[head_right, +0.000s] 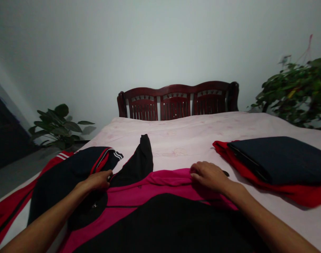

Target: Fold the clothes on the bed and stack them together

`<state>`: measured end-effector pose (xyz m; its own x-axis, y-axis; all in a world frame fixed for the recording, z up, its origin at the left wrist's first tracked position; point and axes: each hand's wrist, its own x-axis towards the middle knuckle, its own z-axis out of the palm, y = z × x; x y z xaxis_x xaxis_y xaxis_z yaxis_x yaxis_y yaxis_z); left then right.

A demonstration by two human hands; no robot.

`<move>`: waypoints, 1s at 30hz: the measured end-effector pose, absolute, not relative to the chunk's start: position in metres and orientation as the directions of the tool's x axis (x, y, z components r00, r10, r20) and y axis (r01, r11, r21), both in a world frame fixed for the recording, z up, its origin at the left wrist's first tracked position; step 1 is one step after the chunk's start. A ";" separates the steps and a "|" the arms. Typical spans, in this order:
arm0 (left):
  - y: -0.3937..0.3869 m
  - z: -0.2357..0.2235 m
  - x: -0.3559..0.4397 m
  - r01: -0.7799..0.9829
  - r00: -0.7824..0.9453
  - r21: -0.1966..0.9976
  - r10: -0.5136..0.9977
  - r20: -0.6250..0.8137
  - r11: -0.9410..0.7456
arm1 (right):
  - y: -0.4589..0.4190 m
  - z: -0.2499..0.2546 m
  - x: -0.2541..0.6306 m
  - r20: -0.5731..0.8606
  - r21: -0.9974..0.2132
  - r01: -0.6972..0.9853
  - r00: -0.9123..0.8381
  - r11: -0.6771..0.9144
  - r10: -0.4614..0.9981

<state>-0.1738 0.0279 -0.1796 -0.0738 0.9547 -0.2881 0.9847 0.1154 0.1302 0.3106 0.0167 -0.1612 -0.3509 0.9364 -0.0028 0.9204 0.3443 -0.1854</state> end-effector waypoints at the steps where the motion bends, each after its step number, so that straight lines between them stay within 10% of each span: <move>1: 0.032 -0.176 -0.170 0.986 -0.079 0.117 0.956 -0.281 0.116 | 0.013 -0.163 0.300 0.026 -0.248 0.882 -0.406 0.400 0.913; 4: 0.053 -0.170 -0.150 0.983 -0.087 0.135 0.967 -0.240 0.122 | 0.001 -0.177 0.268 -0.051 -0.409 0.772 -0.552 0.487 0.832; 13: 0.098 -0.184 -0.087 0.938 -0.227 0.230 0.961 -0.156 0.259 | -0.004 -0.192 0.240 -0.180 -0.414 0.798 -0.544 0.438 0.820; 18: 0.076 -0.181 -0.029 0.968 -0.094 0.241 0.993 0.076 0.073 | 0.007 -0.186 0.235 -0.266 -0.440 0.810 -0.529 0.387 0.806; 26: 0.087 -0.195 0.012 0.915 -0.036 0.387 0.978 -0.204 0.114 | 0.001 -0.199 0.225 -0.165 -0.283 0.827 -0.541 0.486 0.825; 30: 0.058 -0.185 0.012 0.862 0.142 0.494 0.990 -0.025 -0.111 | 0.013 -0.205 0.238 -0.223 -0.690 0.684 -0.512 0.238 0.829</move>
